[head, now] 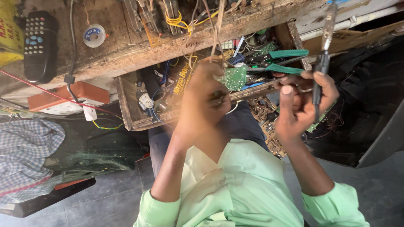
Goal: The person solders components onto green circuit boards at a cluttered workbench, holding a soldering iron in one hand and wire or board in the other. They reposition the boards, work on different boards one at a time, and use pliers to handle parts between soldering passes.
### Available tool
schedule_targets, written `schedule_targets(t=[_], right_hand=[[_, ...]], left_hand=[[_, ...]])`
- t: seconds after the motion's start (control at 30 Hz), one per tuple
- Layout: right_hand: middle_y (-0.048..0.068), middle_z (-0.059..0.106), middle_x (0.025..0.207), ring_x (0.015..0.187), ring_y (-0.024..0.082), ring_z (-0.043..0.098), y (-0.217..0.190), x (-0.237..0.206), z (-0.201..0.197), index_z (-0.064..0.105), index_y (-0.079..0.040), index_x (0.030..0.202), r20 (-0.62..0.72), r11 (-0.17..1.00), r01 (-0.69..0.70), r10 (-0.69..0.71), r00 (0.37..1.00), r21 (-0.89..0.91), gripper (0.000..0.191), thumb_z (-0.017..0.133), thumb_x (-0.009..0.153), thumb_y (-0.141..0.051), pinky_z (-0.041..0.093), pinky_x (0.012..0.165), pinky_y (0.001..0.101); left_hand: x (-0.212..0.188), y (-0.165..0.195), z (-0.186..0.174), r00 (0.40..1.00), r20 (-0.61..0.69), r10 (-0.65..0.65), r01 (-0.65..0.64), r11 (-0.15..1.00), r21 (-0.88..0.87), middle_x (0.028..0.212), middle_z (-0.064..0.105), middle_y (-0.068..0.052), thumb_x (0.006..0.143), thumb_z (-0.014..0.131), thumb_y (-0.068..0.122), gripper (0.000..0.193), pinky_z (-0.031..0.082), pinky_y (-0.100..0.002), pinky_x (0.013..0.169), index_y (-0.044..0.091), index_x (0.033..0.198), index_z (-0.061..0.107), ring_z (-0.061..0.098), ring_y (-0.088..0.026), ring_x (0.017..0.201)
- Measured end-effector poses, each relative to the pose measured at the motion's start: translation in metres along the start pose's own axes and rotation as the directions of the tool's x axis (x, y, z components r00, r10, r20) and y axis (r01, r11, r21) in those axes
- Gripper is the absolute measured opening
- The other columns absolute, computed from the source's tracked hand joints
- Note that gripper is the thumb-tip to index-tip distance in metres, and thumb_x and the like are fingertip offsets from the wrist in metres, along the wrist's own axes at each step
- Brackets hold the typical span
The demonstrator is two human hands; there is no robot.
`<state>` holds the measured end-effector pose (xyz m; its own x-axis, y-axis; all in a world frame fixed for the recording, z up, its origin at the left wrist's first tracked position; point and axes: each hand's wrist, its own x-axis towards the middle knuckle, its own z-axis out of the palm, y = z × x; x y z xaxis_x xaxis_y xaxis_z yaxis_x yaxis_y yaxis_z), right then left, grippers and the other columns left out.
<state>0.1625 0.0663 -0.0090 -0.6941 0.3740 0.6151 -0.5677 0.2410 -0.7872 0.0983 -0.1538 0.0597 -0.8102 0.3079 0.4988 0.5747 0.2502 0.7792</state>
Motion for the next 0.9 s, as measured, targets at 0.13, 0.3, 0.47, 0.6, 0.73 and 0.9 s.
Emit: schedule_targets(t=[0.13, 0.3, 0.47, 0.6, 0.73, 0.9], right_hand=[[0.008, 0.046, 0.136, 0.104, 0.016, 0.061, -0.015, -0.006, -0.021, 0.029, -0.016, 0.15, -0.006, 1.0, 0.003, -0.003, 1.0, -0.008, 0.047, 0.062, 0.121, 0.001, 0.062, 0.091, 0.0345], [0.006, 0.042, 0.139, 0.103, 0.016, 0.061, -0.027, -0.013, -0.035, 0.028, -0.017, 0.148, 0.018, 0.999, 0.033, -0.032, 0.999, -0.02, 0.048, 0.062, 0.119, 0.002, 0.064, 0.089, 0.0346], [0.006, 0.037, 0.144, 0.111, 0.02, 0.063, -0.025, -0.018, -0.026, 0.029, -0.019, 0.147, 0.052, 1.0, 0.02, -0.02, 0.998, 0.004, 0.056, 0.068, 0.112, 0.001, 0.064, 0.093, 0.034], [0.007, 0.034, 0.145, 0.124, 0.024, 0.062, -0.015, -0.007, -0.004, 0.028, -0.019, 0.153, 0.154, 0.995, 0.091, -0.082, 0.985, -0.052, 0.07, 0.074, 0.103, 0.0, 0.064, 0.101, 0.036], [0.008, 0.031, 0.146, 0.138, 0.029, 0.058, -0.01, 0.007, 0.022, 0.027, -0.016, 0.152, 0.194, 0.999, 0.045, -0.045, 0.98, 0.003, 0.071, 0.075, 0.103, 0.005, 0.061, 0.106, 0.037], [0.008, 0.03, 0.147, 0.134, 0.027, 0.06, -0.007, 0.004, 0.039, 0.029, -0.016, 0.151, 0.14, 0.998, 0.021, -0.03, 0.99, 0.066, 0.072, 0.076, 0.103, 0.011, 0.067, 0.096, 0.0331]], left_hand=[[0.005, 0.006, -0.014, 0.998, 0.067, 0.002, -0.004, 1.0, 0.02, 0.12, 0.058, -0.01, 0.072, 0.076, -0.003, 0.021, 0.054, -0.038, 0.096, 0.003, 0.089, 0.065, 0.063, -0.03, 0.116], [0.007, 0.016, -0.007, 0.99, 0.102, -0.095, 0.091, 0.995, 0.046, 0.115, 0.056, -0.012, 0.069, 0.074, -0.003, 0.021, 0.053, -0.036, 0.091, 0.003, 0.085, 0.062, 0.061, -0.028, 0.109], [0.003, 0.015, -0.001, 0.996, 0.07, -0.046, 0.043, 0.999, 0.03, 0.117, 0.055, -0.012, 0.073, 0.073, -0.002, 0.018, 0.052, -0.034, 0.093, 0.003, 0.085, 0.061, 0.061, -0.028, 0.11], [0.002, 0.009, 0.002, 0.993, 0.082, -0.09, 0.09, 0.996, 0.007, 0.115, 0.055, -0.013, 0.075, 0.072, 0.001, 0.014, 0.052, -0.033, 0.086, 0.004, 0.083, 0.061, 0.06, -0.027, 0.104], [0.004, 0.009, 0.005, 0.993, 0.084, -0.081, 0.063, 0.979, 0.194, 0.112, 0.056, -0.012, 0.079, 0.071, 0.002, 0.011, 0.053, -0.033, 0.085, 0.003, 0.084, 0.061, 0.06, -0.028, 0.104], [0.009, 0.008, 0.004, 0.995, 0.092, 0.042, -0.063, 0.966, 0.25, 0.109, 0.054, -0.01, 0.07, 0.071, -0.002, 0.017, 0.053, -0.036, 0.089, 0.005, 0.082, 0.062, 0.059, -0.031, 0.109]])
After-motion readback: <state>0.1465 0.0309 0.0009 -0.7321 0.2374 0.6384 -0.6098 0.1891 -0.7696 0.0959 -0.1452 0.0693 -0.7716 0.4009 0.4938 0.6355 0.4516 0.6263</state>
